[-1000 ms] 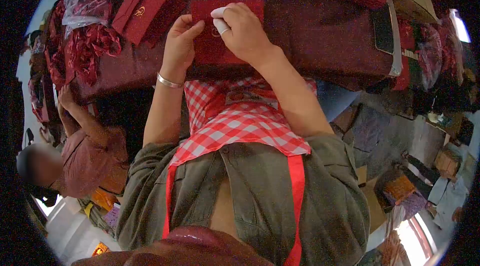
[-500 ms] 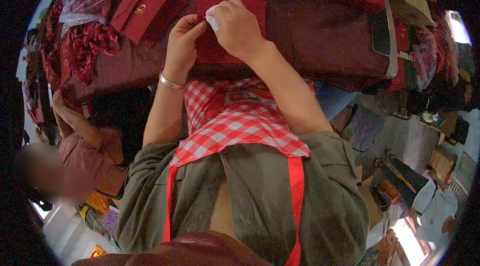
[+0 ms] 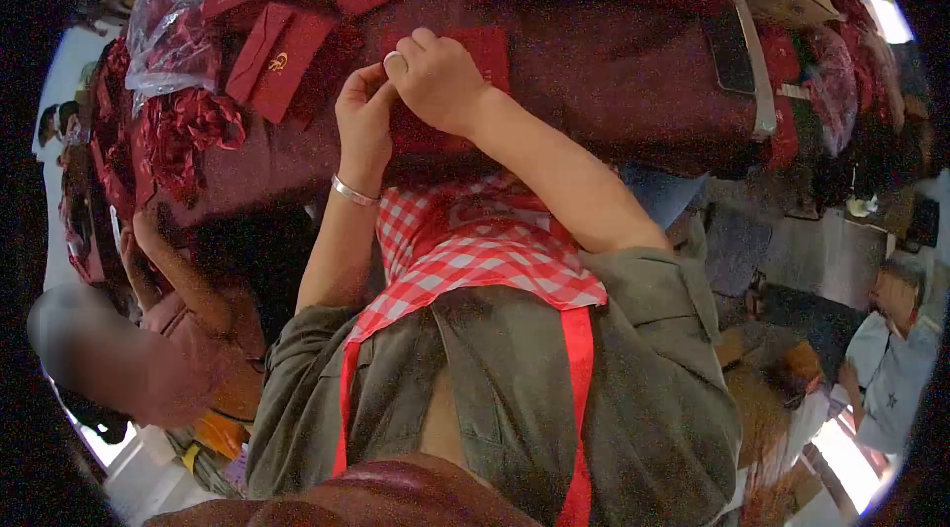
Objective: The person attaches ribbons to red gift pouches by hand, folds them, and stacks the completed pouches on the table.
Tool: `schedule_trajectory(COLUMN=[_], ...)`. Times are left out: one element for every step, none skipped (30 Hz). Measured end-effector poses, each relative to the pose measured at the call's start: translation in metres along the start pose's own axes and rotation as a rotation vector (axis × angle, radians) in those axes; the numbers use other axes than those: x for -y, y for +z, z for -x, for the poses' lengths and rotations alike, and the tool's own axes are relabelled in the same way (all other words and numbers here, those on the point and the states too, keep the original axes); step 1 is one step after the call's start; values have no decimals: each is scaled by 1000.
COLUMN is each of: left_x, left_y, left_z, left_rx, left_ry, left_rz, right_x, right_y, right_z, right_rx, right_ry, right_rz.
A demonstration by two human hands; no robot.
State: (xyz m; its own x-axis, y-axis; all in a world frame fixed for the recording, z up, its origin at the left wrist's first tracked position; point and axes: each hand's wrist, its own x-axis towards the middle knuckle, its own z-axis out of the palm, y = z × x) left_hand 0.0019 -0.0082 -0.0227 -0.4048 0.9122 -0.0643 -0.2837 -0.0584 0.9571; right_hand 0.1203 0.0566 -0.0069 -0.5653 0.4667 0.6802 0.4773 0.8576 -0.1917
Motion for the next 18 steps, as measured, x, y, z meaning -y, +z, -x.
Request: schedule_trajectory(left_x=[0, 0, -2, -3, -4, -5, -5, -5, -6, -5, -3, -9, -17, -18, -19, -20, -21, -25], left_y=[-1, -1, -1, 0, 1, 2, 3, 1, -1, -4, -10, -15, -18, -20, -19, -17, -15, -12], left_z=[0, -1, -1, -2, -2, -3, -2, -3, -4, -5, -8, -9, -8, -9, -8, -7, -6, -5], left_rx=[17, 27, 38, 59, 51, 41, 48, 54, 91, 127, 103, 147, 188, 202, 202, 230, 258, 261], left_ry=[7, 27, 48, 59, 53, 45, 56, 61, 44, 23, -66, -158, -250, -256, -261, -265, -268, -284], left_rz=[-8, -62, -116, -126, -91, -55, -79, -85, -43, -1, -9, 65, 142, 126, 122, 88, 57, -66], right_x=[-2, -2, -3, -4, -4, -1, 4, 8, 8, 5, 4, 5, 5, 4, 3, 3, 1, -1], right_y=[-1, -2, -2, -1, 0, -1, -3, -2, 2, 5, 7, 4, 2, 1, -1, -3, -6, -9], right_z=[-1, -2, -1, 0, 0, -1, 0, 1, 4, 9, 14, 14, 14, 14, 14, 15, 18, 21], right_rx=[41, 80, 60, 79, 99, 81, 42, 4, -4, -56, -105, -92, -89, -58, -29, -29, -16, 2], right_ry=[-59, -115, -106, -61, -17, -11, 115, 236, 239, 242, 247, 281, 289, 264, 238, 244, 237, 228], right_rz=[5, 12, 22, 10, -3, 7, -57, -123, -127, -132, -136, -177, -182, -203, -224, -227, -259, -291])
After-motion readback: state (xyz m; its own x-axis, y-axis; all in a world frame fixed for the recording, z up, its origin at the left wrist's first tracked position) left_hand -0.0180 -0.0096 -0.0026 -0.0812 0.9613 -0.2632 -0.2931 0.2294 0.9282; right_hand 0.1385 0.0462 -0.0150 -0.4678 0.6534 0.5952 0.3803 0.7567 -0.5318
